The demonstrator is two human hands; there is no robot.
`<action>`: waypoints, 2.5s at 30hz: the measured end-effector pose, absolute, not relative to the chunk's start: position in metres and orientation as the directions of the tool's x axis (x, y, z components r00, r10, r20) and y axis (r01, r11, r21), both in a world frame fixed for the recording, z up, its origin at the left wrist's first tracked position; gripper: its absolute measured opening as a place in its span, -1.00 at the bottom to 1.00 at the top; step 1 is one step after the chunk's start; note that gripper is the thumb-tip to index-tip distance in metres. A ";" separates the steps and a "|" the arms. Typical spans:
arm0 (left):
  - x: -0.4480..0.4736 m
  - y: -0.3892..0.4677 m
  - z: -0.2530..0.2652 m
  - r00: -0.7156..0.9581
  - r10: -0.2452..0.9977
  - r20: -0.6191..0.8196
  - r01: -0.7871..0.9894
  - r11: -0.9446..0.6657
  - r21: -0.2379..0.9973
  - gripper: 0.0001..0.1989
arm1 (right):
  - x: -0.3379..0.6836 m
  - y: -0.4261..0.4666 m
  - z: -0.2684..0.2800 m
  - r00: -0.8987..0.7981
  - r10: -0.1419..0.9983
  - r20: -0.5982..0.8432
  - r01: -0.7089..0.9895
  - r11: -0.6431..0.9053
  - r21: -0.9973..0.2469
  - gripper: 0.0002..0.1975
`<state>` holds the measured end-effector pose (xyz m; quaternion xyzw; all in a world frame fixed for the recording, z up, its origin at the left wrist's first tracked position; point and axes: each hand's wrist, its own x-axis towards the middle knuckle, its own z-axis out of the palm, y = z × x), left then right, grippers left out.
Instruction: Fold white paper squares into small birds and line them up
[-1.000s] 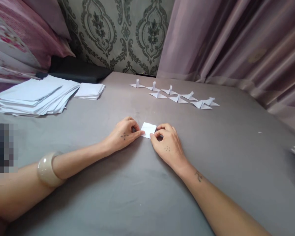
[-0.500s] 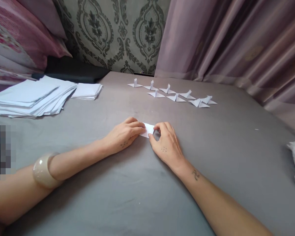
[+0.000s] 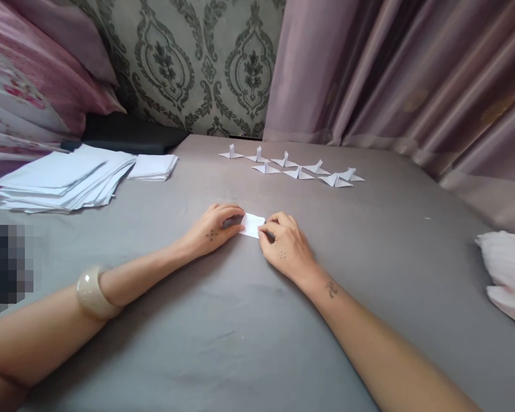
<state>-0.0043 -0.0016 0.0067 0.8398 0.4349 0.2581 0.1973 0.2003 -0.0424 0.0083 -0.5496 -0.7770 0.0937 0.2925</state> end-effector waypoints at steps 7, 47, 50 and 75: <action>-0.006 0.003 0.001 0.403 0.885 0.233 0.529 -0.434 0.729 -0.69 | 0.206 -0.036 0.004 -0.144 0.926 0.348 0.742 0.334 -0.581 -0.87; -0.008 -0.005 0.006 0.292 0.936 0.197 0.688 -0.349 0.636 -0.85 | 0.191 -0.024 0.009 -0.112 0.972 0.206 0.765 0.217 -0.607 -0.83; -0.009 -0.005 0.004 0.343 0.896 0.283 0.695 -0.445 0.565 -0.90 | 0.192 -0.025 0.006 -0.118 0.964 0.239 0.776 0.240 -0.584 -0.90; -0.024 -0.011 0.013 0.749 0.550 0.369 0.513 -0.834 0.203 -0.67 | 0.192 -0.046 0.011 -0.387 0.837 0.386 0.833 0.497 -0.244 -0.78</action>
